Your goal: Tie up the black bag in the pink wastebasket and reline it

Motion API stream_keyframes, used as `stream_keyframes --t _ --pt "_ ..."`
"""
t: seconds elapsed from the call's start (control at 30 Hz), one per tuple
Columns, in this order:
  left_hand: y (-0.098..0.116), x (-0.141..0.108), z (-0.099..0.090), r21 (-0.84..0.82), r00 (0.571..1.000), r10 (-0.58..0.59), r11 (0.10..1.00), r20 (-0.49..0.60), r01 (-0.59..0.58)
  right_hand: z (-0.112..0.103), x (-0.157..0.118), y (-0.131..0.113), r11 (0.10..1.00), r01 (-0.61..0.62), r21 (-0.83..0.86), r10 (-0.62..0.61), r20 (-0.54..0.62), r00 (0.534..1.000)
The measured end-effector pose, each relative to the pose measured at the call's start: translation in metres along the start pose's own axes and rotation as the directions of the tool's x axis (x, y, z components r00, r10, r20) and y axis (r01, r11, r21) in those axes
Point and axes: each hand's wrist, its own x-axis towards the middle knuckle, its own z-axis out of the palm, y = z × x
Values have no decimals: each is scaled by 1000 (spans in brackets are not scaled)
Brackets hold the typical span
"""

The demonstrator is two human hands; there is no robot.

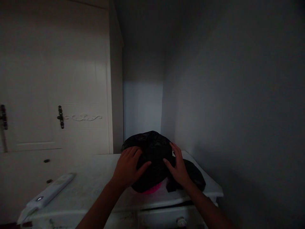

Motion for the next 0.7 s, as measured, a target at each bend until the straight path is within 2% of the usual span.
stream_keyframes --t 0.1,0.17,0.2,0.27,0.33,0.43,0.53,0.6,0.7 --pt "7 23 -8 -7 981 -85 996 177 88 14 -13 12 985 -141 95 147 -53 988" --pt "11 34 -12 -43 972 -117 991 203 128 26 -26 26 952 -260 163 272 -51 961" --pt "14 38 -13 -68 978 -98 991 183 112 33 -32 35 929 -315 192 328 -41 944" --pt "21 44 -15 -113 990 12 994 137 4 44 -44 55 884 -412 221 426 -18 905" --pt "30 48 -14 -119 980 96 990 172 -76 53 -53 75 853 -486 189 497 -13 868" --pt "38 52 -7 -77 943 23 997 333 3 58 -60 100 859 -508 71 511 -42 858" --pt "38 55 -1 -35 915 -16 999 403 33 50 -59 115 908 -411 -85 408 -48 912" --pt "33 53 -1 -55 938 31 998 346 -13 41 -56 121 920 -327 -215 330 -19 944" --pt "20 39 -2 -129 992 87 989 91 -75 27 -50 129 888 -269 -373 297 18 955"
